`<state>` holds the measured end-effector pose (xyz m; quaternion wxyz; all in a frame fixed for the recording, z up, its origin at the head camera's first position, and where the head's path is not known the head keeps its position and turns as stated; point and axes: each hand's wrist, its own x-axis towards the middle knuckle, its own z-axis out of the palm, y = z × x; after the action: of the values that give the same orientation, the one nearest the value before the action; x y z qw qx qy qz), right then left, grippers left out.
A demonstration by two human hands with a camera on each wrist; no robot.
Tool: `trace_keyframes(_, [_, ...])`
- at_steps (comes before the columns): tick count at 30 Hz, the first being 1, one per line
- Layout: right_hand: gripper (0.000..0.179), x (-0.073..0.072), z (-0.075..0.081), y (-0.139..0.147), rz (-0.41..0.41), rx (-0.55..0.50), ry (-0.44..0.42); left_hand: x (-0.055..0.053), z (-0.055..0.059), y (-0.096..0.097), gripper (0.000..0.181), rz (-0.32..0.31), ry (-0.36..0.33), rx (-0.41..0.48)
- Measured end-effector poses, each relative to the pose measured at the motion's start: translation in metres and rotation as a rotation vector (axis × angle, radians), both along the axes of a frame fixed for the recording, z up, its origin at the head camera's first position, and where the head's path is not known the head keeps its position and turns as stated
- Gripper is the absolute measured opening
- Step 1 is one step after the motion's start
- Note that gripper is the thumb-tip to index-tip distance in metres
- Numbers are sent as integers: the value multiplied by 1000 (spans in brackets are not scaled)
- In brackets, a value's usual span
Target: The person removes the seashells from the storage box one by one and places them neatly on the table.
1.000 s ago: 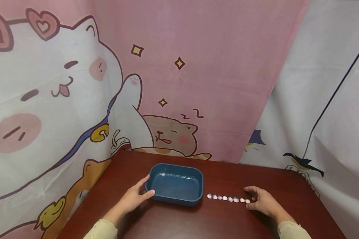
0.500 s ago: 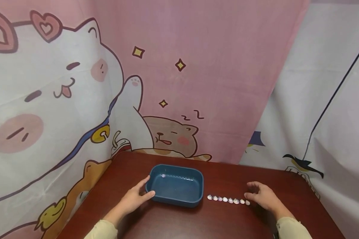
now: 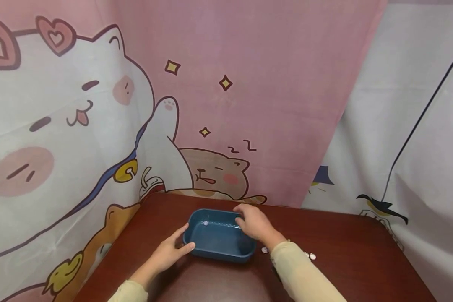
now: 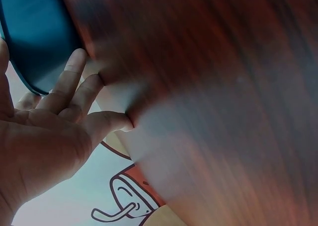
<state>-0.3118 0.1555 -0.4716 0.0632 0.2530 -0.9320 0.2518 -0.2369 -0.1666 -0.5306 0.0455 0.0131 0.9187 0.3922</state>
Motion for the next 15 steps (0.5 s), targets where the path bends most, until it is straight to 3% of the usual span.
trace_keyframes(5, [36,1,-14,-70,162,231,-44,-2,-1,-1,83,-9,1,7])
trace_keyframes(9, [39,1,-33,-99,141,338,-51,-4,-5,2,85,-35,-11,8])
trace_keyframes(15, [42,-2,-53,-118,88,378,-81,-2,-5,0,86,-29,-31,15])
